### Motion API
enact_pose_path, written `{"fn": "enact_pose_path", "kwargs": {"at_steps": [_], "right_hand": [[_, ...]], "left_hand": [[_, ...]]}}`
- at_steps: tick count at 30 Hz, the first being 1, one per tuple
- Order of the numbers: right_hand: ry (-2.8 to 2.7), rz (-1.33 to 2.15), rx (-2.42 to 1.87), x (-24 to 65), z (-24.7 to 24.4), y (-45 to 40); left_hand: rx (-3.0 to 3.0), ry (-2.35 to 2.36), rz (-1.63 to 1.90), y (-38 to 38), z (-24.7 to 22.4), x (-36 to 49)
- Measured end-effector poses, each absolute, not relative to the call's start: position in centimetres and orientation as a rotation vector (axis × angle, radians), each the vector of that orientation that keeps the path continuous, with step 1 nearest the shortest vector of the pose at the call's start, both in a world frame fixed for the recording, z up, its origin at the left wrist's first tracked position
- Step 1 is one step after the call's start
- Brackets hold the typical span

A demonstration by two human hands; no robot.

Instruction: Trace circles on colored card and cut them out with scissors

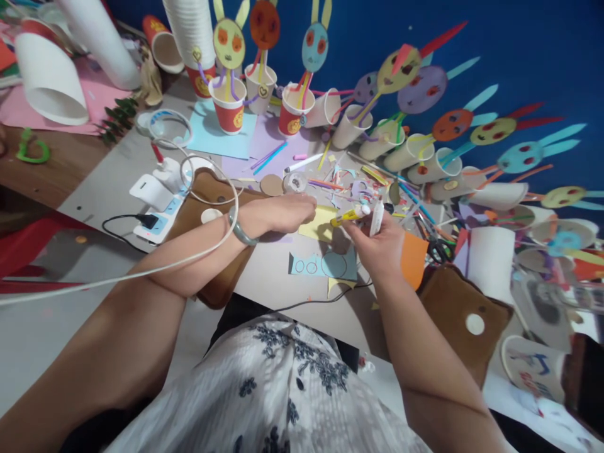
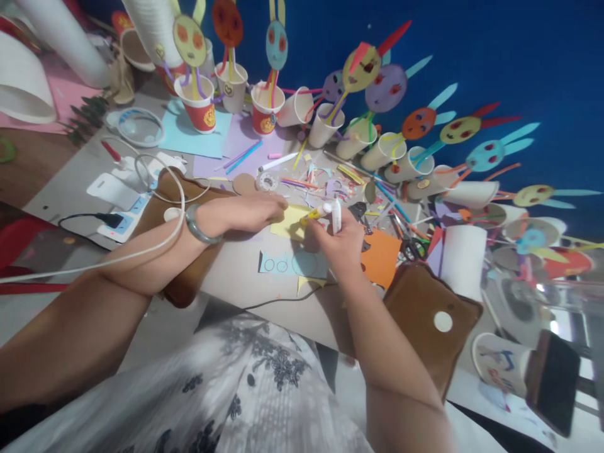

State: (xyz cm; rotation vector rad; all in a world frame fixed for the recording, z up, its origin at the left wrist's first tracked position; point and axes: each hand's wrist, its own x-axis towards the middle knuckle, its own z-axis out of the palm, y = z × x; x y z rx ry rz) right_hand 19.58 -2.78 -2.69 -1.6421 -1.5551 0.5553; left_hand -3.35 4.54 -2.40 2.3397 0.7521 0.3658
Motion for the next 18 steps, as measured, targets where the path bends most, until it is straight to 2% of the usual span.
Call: {"fn": "enact_pose_path", "kwargs": {"at_steps": [3, 11, 18], "right_hand": [[-1.607, 0.549, -1.658, 20.2, -2.6, -2.0], [-1.591, 0.69, -1.679, 19.9, -3.8, -0.1], [-1.604, 0.667, -1.697, 20.1, -5.3, -0.5]], "left_hand": [[2.498, 0.692, 0.129, 4.7, -2.0, -3.5], [2.454, 0.757, 0.122, 4.6, -1.6, -3.4], [2.25, 1.181, 0.512, 4.8, -1.6, -2.4]]}}
